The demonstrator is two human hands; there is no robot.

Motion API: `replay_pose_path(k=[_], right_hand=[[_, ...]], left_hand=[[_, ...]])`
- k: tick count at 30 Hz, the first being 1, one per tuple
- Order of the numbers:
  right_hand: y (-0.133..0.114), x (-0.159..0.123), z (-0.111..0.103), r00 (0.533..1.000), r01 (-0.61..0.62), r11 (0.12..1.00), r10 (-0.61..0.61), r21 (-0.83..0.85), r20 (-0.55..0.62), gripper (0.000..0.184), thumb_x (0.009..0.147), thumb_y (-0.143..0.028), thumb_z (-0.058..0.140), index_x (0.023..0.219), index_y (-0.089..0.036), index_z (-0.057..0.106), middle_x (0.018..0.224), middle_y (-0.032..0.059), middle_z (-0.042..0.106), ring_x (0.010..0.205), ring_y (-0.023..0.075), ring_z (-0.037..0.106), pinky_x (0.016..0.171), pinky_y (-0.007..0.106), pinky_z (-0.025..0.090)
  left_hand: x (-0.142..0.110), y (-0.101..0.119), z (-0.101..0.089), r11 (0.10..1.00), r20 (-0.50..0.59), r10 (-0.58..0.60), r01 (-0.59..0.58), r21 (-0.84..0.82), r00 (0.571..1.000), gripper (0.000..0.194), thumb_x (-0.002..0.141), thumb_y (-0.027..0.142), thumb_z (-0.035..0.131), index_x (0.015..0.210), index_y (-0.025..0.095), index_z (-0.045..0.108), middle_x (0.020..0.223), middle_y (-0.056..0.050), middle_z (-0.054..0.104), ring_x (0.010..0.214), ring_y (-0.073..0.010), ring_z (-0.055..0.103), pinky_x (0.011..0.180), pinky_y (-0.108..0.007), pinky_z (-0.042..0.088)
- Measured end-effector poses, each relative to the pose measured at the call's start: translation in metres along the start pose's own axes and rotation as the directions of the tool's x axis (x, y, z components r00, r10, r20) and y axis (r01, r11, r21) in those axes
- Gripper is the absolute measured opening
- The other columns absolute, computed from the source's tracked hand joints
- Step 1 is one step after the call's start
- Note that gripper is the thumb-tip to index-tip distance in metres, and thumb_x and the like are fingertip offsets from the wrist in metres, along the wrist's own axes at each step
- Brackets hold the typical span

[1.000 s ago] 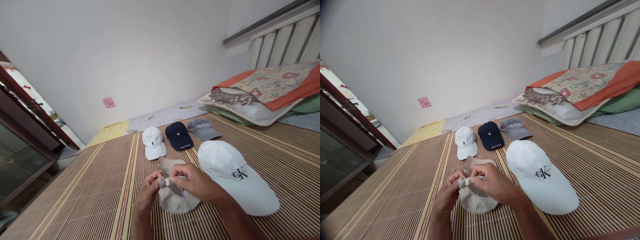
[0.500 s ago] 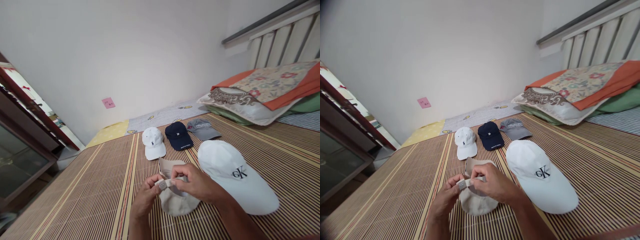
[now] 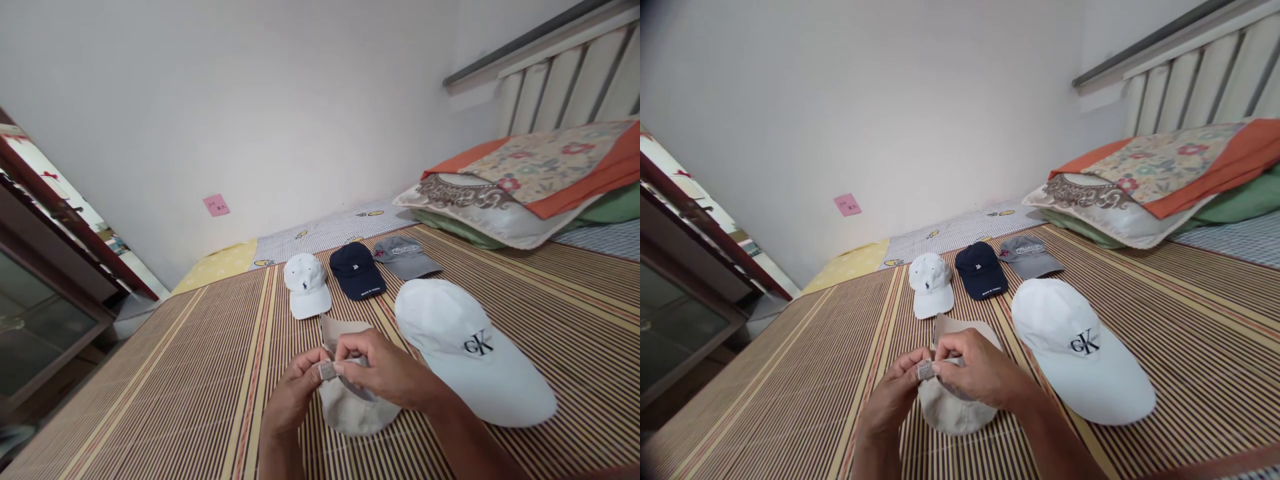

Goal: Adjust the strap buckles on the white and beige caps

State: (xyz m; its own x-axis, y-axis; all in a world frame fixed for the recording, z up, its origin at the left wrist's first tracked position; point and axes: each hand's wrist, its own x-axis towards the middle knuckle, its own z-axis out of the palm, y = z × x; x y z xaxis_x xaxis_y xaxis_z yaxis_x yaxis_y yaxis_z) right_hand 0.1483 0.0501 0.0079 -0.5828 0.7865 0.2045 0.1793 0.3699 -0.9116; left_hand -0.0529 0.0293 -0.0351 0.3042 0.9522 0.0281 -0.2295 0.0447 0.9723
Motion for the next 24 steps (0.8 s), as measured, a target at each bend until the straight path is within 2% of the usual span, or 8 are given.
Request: replay_pose_path(k=[3, 6, 10, 14, 19, 24], right_hand=[[0.001, -0.002, -0.004, 0.998, -0.031, 0.997, 0.027, 0.076, 0.053, 0.017, 0.091, -0.028, 0.061, 0.076, -0.02, 0.061, 0.068, -0.0041, 0.058, 0.064, 0.0121, 0.052, 0.06, 0.025, 0.037], [0.009, -0.006, -0.015, 0.998, -0.031, 0.994, 0.024, 0.106, 0.062, 0.027, 0.098, -0.041, 0.057, 0.088, -0.018, 0.068, 0.079, 0.0005, 0.067, 0.073, 0.0154, 0.061, 0.067, 0.027, 0.044], [0.024, -0.008, -0.029, 0.998, -0.028, 0.997, 0.024, 0.072, 0.065, 0.018, 0.091, -0.034, 0.067, 0.091, -0.018, 0.074, 0.084, 0.0024, 0.07, 0.076, 0.0163, 0.062, 0.066, 0.026, 0.044], [0.028, -0.005, -0.026, 0.997, -0.023, 0.994, 0.014, 0.11, 0.082, 0.011, 0.085, -0.026, 0.068, 0.081, -0.017, 0.073, 0.072, -0.0001, 0.068, 0.067, 0.0146, 0.06, 0.063, 0.025, 0.043], [0.025, -0.001, -0.016, 0.993, 0.003, 0.979, -0.028, 0.205, 0.118, 0.013, 0.085, -0.029, 0.069, 0.078, -0.018, 0.072, 0.066, -0.0017, 0.066, 0.063, 0.013, 0.059, 0.062, 0.025, 0.043], [0.029, -0.001, -0.016, 0.974, 0.0, 0.938, -0.078, 0.347, 0.212, 0.017, 0.084, -0.034, 0.073, 0.08, -0.017, 0.072, 0.067, -0.0011, 0.068, 0.062, 0.0126, 0.06, 0.062, 0.025, 0.045]], left_hand=[[-0.001, 0.001, -0.001, 1.0, 0.017, -0.002, 0.002, -0.008, 1.0, 0.037, 0.082, 0.047, 0.08, 0.072, 0.017, 0.06, 0.067, 0.003, 0.047, 0.063, -0.0116, 0.034, 0.062, -0.024, 0.028], [-0.002, 0.002, -0.002, 0.999, 0.017, 0.019, -0.019, -0.03, 1.0, 0.04, 0.082, 0.047, 0.08, 0.07, 0.017, 0.058, 0.068, 0.003, 0.047, 0.064, -0.0118, 0.035, 0.062, -0.025, 0.028], [-0.002, 0.001, -0.003, 0.999, 0.014, 0.019, -0.019, -0.033, 1.0, 0.041, 0.081, 0.049, 0.081, 0.07, 0.016, 0.059, 0.069, 0.002, 0.049, 0.065, -0.012, 0.036, 0.062, -0.025, 0.028], [-0.002, -0.004, -0.004, 1.0, 0.023, -0.021, 0.022, -0.01, 0.999, 0.043, 0.075, 0.052, 0.085, 0.068, 0.015, 0.063, 0.068, 0.0, 0.053, 0.063, -0.0116, 0.038, 0.061, -0.026, 0.027], [-0.002, -0.004, -0.004, 0.999, 0.023, -0.029, 0.028, 0.043, 0.999, 0.047, 0.073, 0.056, 0.085, 0.062, 0.014, 0.066, 0.06, 0.001, 0.051, 0.057, -0.0102, 0.035, 0.057, -0.026, 0.024], [0.0, -0.004, -0.003, 0.998, -0.008, -0.051, 0.051, 0.034, 0.999, 0.047, 0.07, 0.054, 0.087, 0.06, 0.015, 0.064, 0.059, 0.001, 0.051, 0.056, -0.0097, 0.035, 0.056, -0.026, 0.022]])
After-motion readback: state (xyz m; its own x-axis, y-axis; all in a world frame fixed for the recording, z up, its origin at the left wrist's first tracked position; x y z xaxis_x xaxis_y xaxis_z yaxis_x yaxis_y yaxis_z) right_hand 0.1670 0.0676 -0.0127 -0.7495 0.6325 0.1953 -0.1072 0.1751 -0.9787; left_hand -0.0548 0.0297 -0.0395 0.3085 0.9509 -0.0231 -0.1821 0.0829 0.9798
